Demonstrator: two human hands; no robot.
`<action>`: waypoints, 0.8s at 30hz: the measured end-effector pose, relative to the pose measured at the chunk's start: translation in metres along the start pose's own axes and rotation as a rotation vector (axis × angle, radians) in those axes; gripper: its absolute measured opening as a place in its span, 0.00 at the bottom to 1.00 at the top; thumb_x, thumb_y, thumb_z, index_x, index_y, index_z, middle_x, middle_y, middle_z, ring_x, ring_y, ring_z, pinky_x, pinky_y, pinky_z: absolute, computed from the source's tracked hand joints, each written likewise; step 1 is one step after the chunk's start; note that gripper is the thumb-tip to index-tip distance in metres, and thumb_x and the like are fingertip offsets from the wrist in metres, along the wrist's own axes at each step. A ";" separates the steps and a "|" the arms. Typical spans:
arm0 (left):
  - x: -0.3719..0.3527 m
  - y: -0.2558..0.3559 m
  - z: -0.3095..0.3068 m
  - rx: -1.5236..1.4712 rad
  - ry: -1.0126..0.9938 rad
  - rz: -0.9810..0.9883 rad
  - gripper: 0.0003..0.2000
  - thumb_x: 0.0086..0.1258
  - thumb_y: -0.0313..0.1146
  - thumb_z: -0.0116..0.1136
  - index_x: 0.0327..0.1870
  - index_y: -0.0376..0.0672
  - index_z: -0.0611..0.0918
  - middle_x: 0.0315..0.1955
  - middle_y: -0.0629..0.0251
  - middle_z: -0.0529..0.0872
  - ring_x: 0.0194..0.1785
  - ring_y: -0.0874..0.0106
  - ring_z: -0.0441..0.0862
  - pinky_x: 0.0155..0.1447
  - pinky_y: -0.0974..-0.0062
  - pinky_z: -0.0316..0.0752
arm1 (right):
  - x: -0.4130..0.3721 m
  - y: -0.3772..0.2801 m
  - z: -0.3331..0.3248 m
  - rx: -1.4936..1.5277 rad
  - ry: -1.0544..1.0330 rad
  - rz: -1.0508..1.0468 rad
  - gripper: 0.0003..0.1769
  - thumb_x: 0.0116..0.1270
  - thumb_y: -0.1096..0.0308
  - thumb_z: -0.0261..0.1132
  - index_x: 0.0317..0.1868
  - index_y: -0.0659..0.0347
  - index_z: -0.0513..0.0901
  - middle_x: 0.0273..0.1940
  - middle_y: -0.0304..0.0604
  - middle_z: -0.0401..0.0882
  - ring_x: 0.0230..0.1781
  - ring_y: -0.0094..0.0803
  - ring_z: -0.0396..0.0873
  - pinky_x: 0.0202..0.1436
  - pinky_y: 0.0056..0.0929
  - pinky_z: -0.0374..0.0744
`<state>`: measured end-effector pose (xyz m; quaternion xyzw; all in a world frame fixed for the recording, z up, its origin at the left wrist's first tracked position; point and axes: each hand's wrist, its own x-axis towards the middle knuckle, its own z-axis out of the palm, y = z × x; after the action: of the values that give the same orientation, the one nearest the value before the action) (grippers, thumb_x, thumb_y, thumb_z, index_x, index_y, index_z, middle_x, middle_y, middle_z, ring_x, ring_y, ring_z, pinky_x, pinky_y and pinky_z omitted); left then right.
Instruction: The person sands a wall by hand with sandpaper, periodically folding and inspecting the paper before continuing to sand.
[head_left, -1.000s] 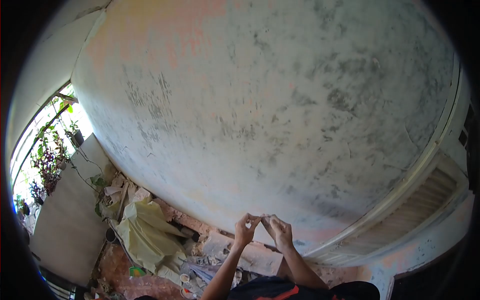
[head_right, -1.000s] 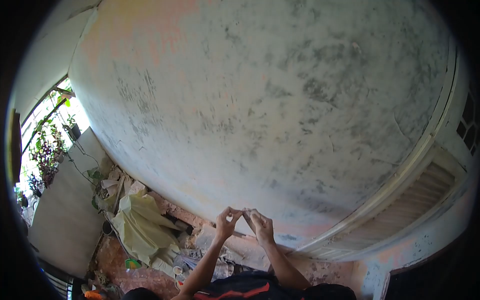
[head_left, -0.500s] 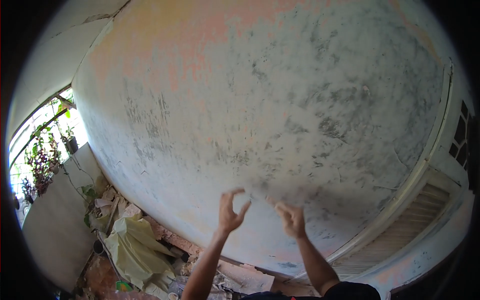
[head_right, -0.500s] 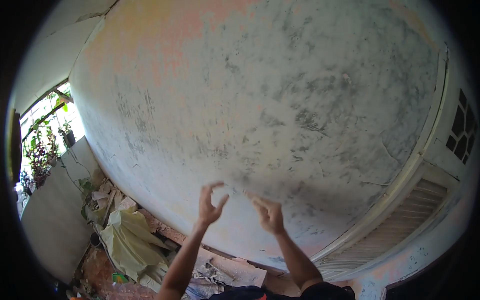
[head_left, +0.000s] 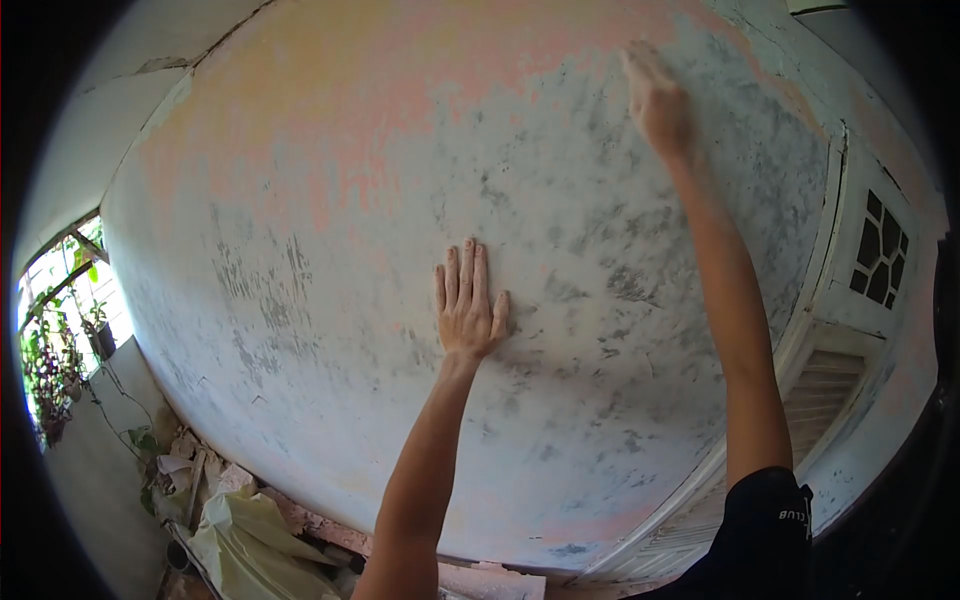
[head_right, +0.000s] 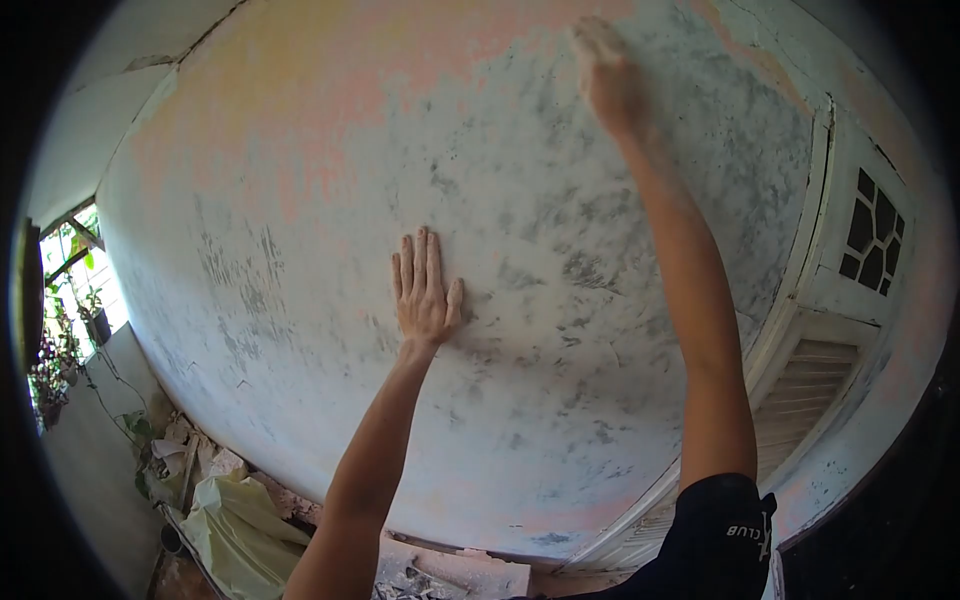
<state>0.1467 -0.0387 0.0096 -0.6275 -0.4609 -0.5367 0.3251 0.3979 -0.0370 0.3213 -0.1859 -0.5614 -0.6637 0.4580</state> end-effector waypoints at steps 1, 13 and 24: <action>0.000 0.000 -0.001 -0.002 0.007 0.003 0.34 0.75 0.48 0.41 0.78 0.37 0.57 0.78 0.57 0.55 0.82 0.55 0.46 0.82 0.54 0.39 | 0.010 0.004 0.013 -0.003 0.000 -0.004 0.19 0.64 0.78 0.63 0.57 0.67 0.82 0.60 0.51 0.80 0.65 0.44 0.75 0.69 0.39 0.76; -0.002 -0.002 -0.001 -0.055 0.014 0.003 0.34 0.74 0.48 0.42 0.78 0.39 0.58 0.78 0.59 0.56 0.81 0.57 0.48 0.82 0.53 0.41 | 0.044 0.000 0.039 0.275 0.099 0.241 0.24 0.59 0.78 0.63 0.58 0.63 0.82 0.61 0.48 0.80 0.65 0.44 0.75 0.71 0.38 0.73; 0.001 -0.006 0.000 -0.033 0.012 0.003 0.34 0.74 0.48 0.41 0.78 0.41 0.59 0.78 0.62 0.57 0.81 0.58 0.49 0.81 0.53 0.42 | 0.049 0.016 0.038 0.108 0.023 0.196 0.21 0.61 0.78 0.59 0.54 0.60 0.84 0.56 0.50 0.82 0.60 0.46 0.79 0.65 0.39 0.77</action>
<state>0.1415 -0.0367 0.0097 -0.6300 -0.4492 -0.5477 0.3183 0.3758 -0.0210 0.3786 -0.2074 -0.5704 -0.5864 0.5365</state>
